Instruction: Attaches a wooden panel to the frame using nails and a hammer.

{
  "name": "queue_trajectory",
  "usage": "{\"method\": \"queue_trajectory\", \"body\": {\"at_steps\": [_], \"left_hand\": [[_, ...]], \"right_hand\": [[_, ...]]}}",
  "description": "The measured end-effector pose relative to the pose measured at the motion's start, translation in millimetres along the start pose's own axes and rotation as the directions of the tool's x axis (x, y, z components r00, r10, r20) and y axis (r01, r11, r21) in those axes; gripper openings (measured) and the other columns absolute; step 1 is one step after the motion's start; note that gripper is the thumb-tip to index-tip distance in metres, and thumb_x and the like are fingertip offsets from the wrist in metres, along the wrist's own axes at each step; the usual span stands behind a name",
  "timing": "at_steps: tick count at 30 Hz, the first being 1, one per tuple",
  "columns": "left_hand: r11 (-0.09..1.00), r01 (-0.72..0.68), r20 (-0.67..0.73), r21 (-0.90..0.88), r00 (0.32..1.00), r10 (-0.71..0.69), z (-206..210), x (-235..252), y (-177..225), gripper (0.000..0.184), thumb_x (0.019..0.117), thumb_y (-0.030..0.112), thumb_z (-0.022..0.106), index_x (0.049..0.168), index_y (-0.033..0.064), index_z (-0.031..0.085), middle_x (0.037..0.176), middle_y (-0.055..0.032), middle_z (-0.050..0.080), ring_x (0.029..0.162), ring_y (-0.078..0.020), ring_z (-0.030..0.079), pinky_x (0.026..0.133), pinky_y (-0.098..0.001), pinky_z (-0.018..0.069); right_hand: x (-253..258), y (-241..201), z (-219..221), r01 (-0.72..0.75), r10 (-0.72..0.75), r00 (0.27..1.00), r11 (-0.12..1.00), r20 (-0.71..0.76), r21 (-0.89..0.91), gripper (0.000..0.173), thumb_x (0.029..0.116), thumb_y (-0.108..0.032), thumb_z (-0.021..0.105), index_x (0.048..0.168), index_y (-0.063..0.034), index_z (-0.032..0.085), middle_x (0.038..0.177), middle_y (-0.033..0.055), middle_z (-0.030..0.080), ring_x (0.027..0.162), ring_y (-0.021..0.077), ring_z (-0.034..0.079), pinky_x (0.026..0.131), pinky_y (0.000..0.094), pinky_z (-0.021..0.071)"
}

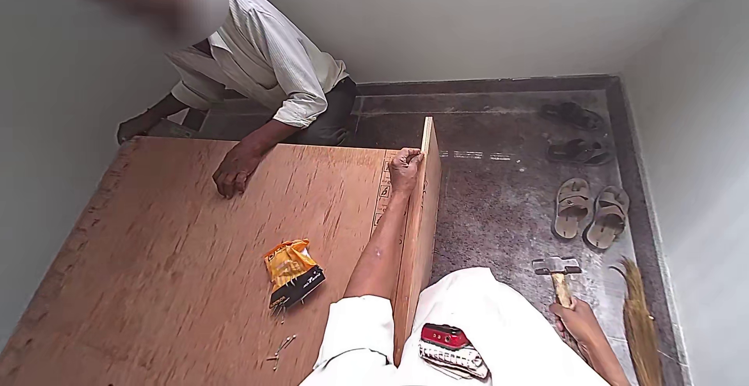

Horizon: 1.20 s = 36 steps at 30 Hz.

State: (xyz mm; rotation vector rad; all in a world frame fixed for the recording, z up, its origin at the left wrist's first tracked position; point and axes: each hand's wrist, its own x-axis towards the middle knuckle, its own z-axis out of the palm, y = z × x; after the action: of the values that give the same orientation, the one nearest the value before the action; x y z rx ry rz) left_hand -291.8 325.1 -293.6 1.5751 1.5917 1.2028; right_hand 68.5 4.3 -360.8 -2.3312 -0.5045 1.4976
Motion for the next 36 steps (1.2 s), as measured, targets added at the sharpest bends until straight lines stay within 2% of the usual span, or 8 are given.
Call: {"method": "queue_trajectory", "body": {"at_steps": [11,18,22,25,28,30,32,36], "left_hand": [[0.995,-0.051,0.012,0.083,0.999,0.05,-1,-4,2,0.015,0.0977,0.004,0.067,0.11,-0.0037,0.072,0.104,-0.0174,0.075,0.095,-0.0238,0.074,0.092,-0.0411,0.0579],[0.99,-0.103,0.013,0.096,0.995,0.102,-2,-5,1,0.015,0.0946,0.001,0.07,0.108,-0.0038,0.071,0.101,-0.0169,0.076,0.091,-0.0228,0.075,0.09,-0.0399,0.0596],[0.994,-0.072,0.011,0.079,0.997,0.071,0,-4,2,0.031,0.0939,0.001,0.07,0.124,-0.0041,0.064,0.104,-0.0173,0.076,0.094,-0.0251,0.076,0.091,-0.0431,0.0595],[0.996,-0.024,0.007,0.081,1.0,0.024,0,-3,1,0.045,0.094,0.002,0.071,0.137,-0.0031,0.056,0.107,-0.0167,0.076,0.098,-0.0266,0.076,0.094,-0.0448,0.0589],[0.989,0.053,-0.013,0.135,0.999,-0.052,1,-4,8,0.051,0.0939,0.005,0.071,0.14,-0.0026,0.052,0.097,-0.0159,0.077,0.088,-0.0281,0.075,0.087,-0.0485,0.0593],[0.985,0.08,-0.012,0.155,0.997,-0.079,1,-7,12,0.052,0.0944,0.003,0.07,0.142,-0.0022,0.05,0.098,-0.0159,0.076,0.089,-0.0285,0.075,0.088,-0.0485,0.0596],[0.99,0.065,-0.002,0.127,0.998,-0.065,0,-3,11,0.057,0.0937,0.002,0.07,0.145,-0.0041,0.046,0.104,-0.0153,0.077,0.095,-0.027,0.076,0.093,-0.0472,0.0588],[0.995,0.037,0.007,0.089,0.999,-0.038,2,-6,7,0.063,0.0922,0.0,0.071,0.148,-0.003,0.042,0.106,-0.0168,0.077,0.098,-0.028,0.076,0.095,-0.0477,0.0587]], "right_hand": [[-30,-147,11,0.457,-0.455,0.889,0.889,0.063,-0.021,0.022,0.0904,-0.012,0.07,0.106,-0.0007,0.06,0.065,0.0054,0.057,0.044,0.015,0.054,0.043,0.0321,0.0494],[-65,-285,40,0.923,-0.915,0.378,0.363,0.139,-0.126,0.035,0.0934,-0.032,0.068,0.109,-0.0016,0.06,0.069,-0.0001,0.059,0.052,0.0067,0.059,0.051,0.0263,0.0537],[-90,-343,74,0.956,-0.963,0.234,0.202,0.134,-0.213,0.031,0.0942,-0.028,0.073,0.104,-0.0015,0.061,0.066,0.0034,0.056,0.055,0.0139,0.055,0.054,0.0341,0.0478],[-96,-364,102,0.894,-0.926,0.305,0.198,0.221,-0.402,0.022,0.0941,-0.015,0.071,0.103,0.0009,0.059,0.07,0.0143,0.061,0.065,0.0333,0.064,0.059,0.0516,0.0518],[-95,-379,118,0.703,-0.717,0.585,0.216,0.379,-0.678,0.019,0.0936,-0.009,0.066,0.109,-0.0021,0.058,0.089,0.0201,0.066,0.089,0.0419,0.069,0.072,0.0578,0.0536],[-94,-383,121,0.64,-0.645,0.653,0.188,0.398,-0.745,0.018,0.0945,-0.011,0.065,0.11,-0.0037,0.059,0.095,0.0197,0.067,0.094,0.0419,0.068,0.074,0.0577,0.0533],[-101,-388,115,0.675,-0.699,0.601,0.185,0.387,-0.714,0.02,0.0939,-0.01,0.066,0.11,-0.0032,0.058,0.09,0.0192,0.066,0.09,0.0412,0.068,0.072,0.057,0.0531],[-107,-375,118,0.816,-0.92,0.321,0.149,0.224,-0.559,0.022,0.0846,-0.002,0.071,0.1,0.0025,0.056,0.075,0.019,0.062,0.071,0.0407,0.067,0.059,0.0553,0.0515]]}}
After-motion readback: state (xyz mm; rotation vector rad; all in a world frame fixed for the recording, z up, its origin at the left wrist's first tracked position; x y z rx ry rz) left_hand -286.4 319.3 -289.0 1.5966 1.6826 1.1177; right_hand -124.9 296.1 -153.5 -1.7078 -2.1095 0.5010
